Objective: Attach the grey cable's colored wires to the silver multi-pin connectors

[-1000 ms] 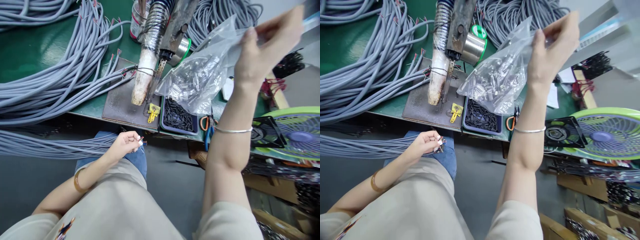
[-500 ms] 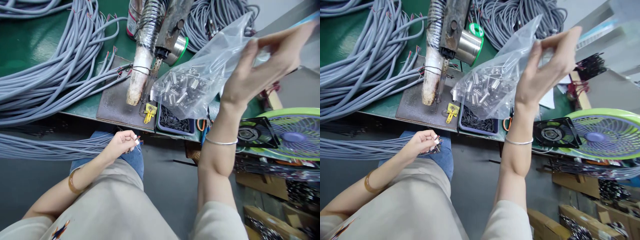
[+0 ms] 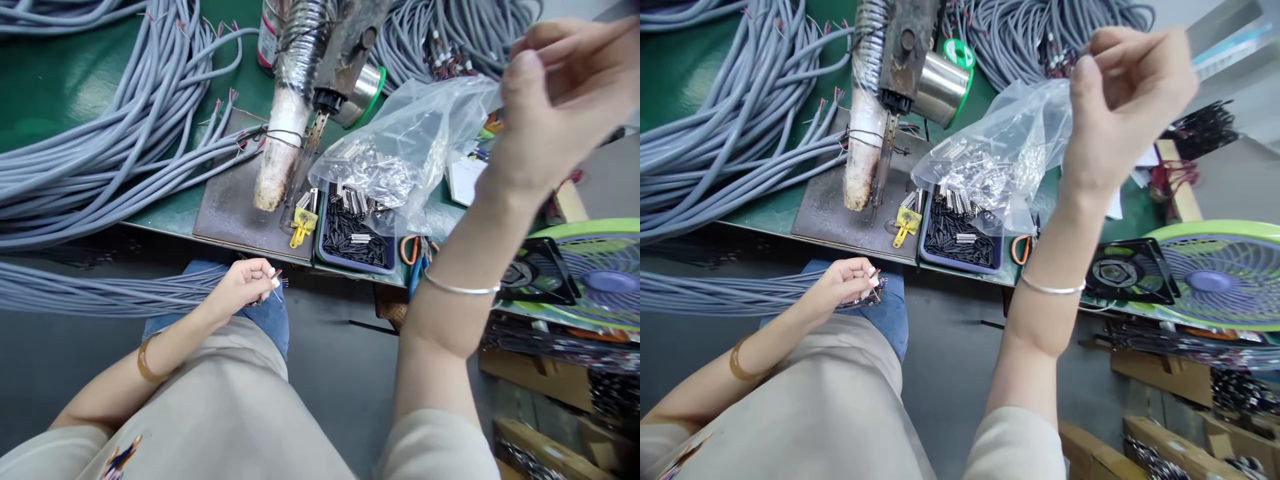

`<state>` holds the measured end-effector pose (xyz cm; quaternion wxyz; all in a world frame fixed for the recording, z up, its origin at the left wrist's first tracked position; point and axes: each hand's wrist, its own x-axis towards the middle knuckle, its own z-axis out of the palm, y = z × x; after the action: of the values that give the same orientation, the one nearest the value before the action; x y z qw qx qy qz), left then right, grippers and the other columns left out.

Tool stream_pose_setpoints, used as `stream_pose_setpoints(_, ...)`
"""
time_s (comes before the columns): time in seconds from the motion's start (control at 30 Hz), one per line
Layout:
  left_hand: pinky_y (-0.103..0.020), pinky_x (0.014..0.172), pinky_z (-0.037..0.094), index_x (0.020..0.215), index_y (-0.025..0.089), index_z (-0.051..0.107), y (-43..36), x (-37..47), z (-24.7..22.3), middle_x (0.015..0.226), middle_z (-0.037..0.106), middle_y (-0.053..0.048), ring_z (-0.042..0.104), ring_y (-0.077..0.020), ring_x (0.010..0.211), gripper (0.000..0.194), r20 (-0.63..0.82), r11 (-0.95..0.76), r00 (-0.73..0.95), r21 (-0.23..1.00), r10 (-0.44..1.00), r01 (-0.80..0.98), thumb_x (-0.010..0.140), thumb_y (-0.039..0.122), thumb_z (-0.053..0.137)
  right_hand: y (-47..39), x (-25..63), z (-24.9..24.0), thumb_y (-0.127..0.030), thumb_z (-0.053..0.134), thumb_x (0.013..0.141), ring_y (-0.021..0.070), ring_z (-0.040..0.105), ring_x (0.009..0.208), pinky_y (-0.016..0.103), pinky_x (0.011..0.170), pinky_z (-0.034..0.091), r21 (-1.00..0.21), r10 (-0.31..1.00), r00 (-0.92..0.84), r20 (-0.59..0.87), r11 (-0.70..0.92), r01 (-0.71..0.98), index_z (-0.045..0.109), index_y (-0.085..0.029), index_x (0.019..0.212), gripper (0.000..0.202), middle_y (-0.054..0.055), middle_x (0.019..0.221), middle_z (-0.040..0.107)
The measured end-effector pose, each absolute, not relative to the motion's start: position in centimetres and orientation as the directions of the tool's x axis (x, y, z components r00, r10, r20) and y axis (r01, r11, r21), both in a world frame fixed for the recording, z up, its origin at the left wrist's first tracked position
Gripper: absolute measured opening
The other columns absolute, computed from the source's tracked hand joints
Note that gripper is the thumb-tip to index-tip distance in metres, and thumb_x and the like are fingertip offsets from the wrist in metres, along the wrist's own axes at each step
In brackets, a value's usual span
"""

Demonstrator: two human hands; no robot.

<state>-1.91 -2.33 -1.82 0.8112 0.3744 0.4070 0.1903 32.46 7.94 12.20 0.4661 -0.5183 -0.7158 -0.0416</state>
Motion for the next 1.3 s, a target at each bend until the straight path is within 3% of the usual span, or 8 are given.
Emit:
stream_pose_setpoints(0.1,-0.015,0.043,0.020,0.073,0.018,0.052,-2.3,-1.9,-2.0,0.051,0.052,0.007,0.037,-0.0030,0.042,0.030,-0.515,0.650,0.598,0.759,0.615,-0.015,0.069,0.035,0.077,2.8,25.4,13.8,-0.027,0.077,0.085,0.0160,0.056,0.060,0.034,0.056,0.038,-0.602,0.769,0.042,0.637,0.463,0.650,0.061,-0.026,0.084,0.016,0.006,0.095,0.074)
stream_pose_setpoints(0.23,-0.015,0.044,0.023,0.074,0.018,0.053,-2.1,-2.1,-1.7,0.053,0.052,0.006,0.038,-0.0035,0.044,0.030,-0.494,0.642,0.615,0.767,0.615,-0.025,0.071,0.034,0.078,-0.4,21.0,12.1,-0.025,0.065,0.090,0.0140,0.050,0.054,0.032,0.056,0.034,-0.240,0.956,-0.279,0.087,0.291,0.926,0.062,-0.024,0.076,0.015,-0.002,0.062,0.062)
stream_pose_setpoints(0.33,-0.016,0.047,0.030,0.074,0.017,0.056,-2.0,-2.2,-0.9,0.056,0.054,0.005,0.045,-0.0051,0.049,0.029,-0.441,0.603,0.646,0.797,0.623,-0.038,0.073,0.034,0.079,0.7,20.5,8.4,-0.018,0.058,0.090,0.0166,0.055,0.062,0.033,0.060,0.027,-0.011,0.981,-0.112,0.157,0.115,0.993,0.063,-0.022,0.087,0.007,0.002,0.075,0.070)
stream_pose_setpoints(0.63,-0.017,0.053,0.036,0.073,0.015,0.058,-1.5,-2.6,2.0,0.061,0.053,0.005,0.046,-0.0045,0.054,0.021,-0.322,0.547,0.693,0.828,0.645,-0.124,0.072,0.024,0.077,3.9,18.3,4.1,-0.019,0.052,0.092,0.0225,0.060,0.070,0.033,0.061,0.026,0.061,0.999,-0.048,0.012,0.047,0.997,0.064,-0.020,0.097,0.013,0.011,0.088,0.076)
stream_pose_setpoints(0.8,-0.016,0.048,0.031,0.072,0.016,0.055,-1.5,-2.6,1.3,0.057,0.049,0.006,0.042,-0.0036,0.049,0.026,-0.342,0.573,0.641,0.797,0.687,-0.188,0.071,0.028,0.079,4.3,19.3,4.4,-0.017,0.059,0.085,0.0238,0.065,0.085,0.035,0.071,0.043,-0.139,0.993,-0.039,0.110,0.054,0.989,0.059,-0.022,0.084,0.005,0.007,0.091,0.073)
stream_pose_setpoints(1.03,-0.016,0.042,0.016,0.075,0.016,0.056,-0.7,-2.8,1.1,0.059,0.055,0.005,0.032,-0.0008,0.044,0.027,-0.389,0.599,0.539,0.746,0.747,-0.292,0.066,0.026,0.080,-4.2,20.3,8.6,-0.025,0.070,0.089,0.0201,0.075,0.086,0.038,0.076,0.063,-0.807,0.949,0.136,0.283,0.159,0.568,0.056,-0.026,0.082,0.016,0.000,0.095,0.067)
stream_pose_setpoints(1.17,-0.016,0.040,0.016,0.077,0.016,0.058,-0.3,-2.6,0.7,0.056,0.056,0.004,0.034,-0.0017,0.043,0.026,-0.388,0.591,0.521,0.745,0.760,-0.308,0.065,0.024,0.081,-8.7,18.5,6.9,-0.022,0.076,0.087,0.0181,0.073,0.080,0.033,0.067,0.063,-0.878,0.985,-0.041,0.169,0.170,0.447,0.063,-0.024,0.081,0.014,0.003,0.097,0.074)
stream_pose_setpoints(1.3,-0.015,0.040,0.017,0.075,0.015,0.060,-0.3,-2.2,0.9,0.055,0.054,0.005,0.039,-0.0025,0.045,0.024,-0.380,0.563,0.504,0.777,0.775,-0.280,0.064,0.022,0.081,-8.9,16.3,2.6,-0.025,0.071,0.092,0.0185,0.073,0.088,0.031,0.066,0.061,-0.868,0.947,0.222,0.231,0.097,0.488,0.064,-0.022,0.083,0.011,0.008,0.109,0.074)
